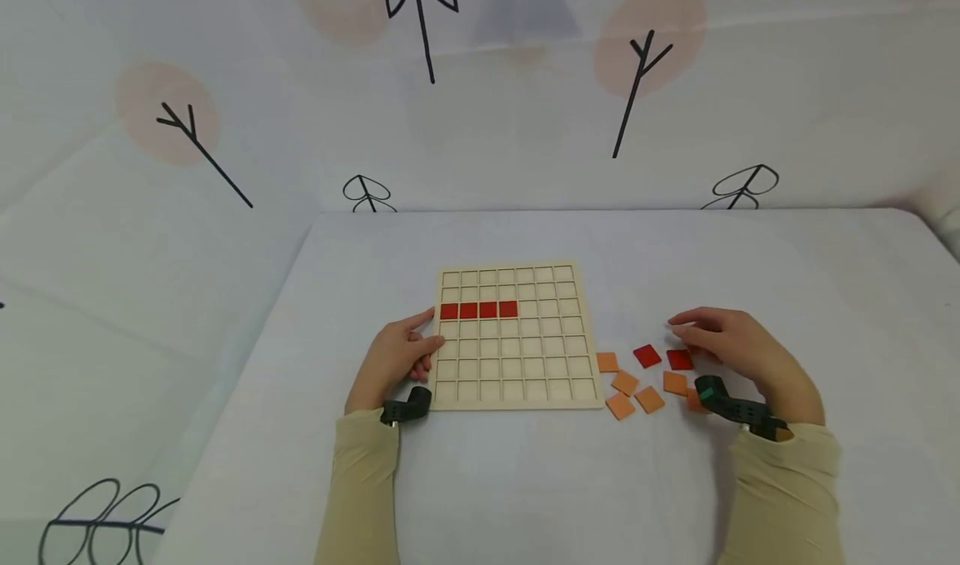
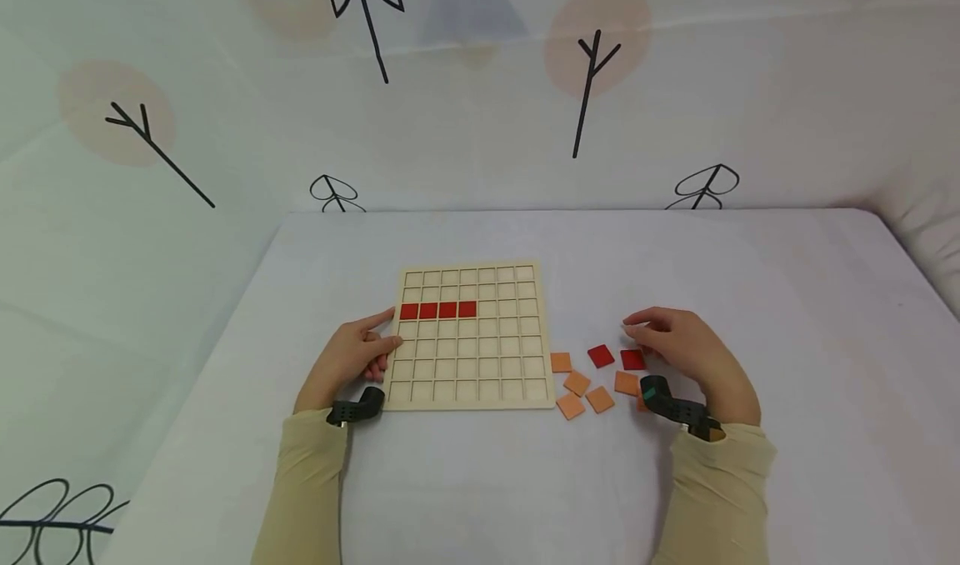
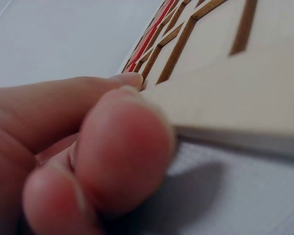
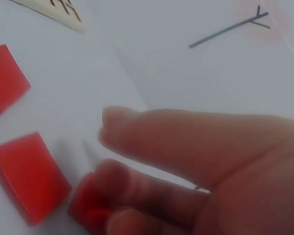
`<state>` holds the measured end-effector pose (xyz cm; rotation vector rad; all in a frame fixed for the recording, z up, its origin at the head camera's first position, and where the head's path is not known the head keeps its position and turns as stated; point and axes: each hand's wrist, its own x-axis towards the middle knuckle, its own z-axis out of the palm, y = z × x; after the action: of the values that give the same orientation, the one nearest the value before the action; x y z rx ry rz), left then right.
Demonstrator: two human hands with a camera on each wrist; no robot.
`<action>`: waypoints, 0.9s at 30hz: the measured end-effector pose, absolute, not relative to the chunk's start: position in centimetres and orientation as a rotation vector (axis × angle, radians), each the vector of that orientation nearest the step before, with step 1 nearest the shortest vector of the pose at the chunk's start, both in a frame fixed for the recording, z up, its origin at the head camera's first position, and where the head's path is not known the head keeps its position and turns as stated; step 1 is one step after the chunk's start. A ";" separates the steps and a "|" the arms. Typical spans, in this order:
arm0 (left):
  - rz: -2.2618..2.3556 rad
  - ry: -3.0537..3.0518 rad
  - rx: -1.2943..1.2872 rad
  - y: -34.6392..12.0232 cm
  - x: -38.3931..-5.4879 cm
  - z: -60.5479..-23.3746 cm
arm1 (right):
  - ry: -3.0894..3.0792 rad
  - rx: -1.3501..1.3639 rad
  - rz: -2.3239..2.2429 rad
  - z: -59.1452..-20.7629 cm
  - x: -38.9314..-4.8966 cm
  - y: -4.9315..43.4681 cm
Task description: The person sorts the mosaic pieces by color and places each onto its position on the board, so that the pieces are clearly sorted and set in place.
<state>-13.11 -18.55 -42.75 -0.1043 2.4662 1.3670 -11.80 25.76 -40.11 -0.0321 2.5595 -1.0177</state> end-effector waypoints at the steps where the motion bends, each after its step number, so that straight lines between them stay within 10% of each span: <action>1: 1.368 2.465 -0.109 -18.5 -13.1 -42.8 | 2.562 -0.026 -1.011 -40.2 -11.8 25.9; 27: 1.382 2.435 -0.136 -18.6 -13.3 -43.0 | 2.587 -0.044 -0.882 -40.9 -11.5 27.5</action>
<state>-13.27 -18.62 -43.05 -0.1355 2.4350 1.3820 -11.48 27.51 -40.94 -0.0441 2.5874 -0.8823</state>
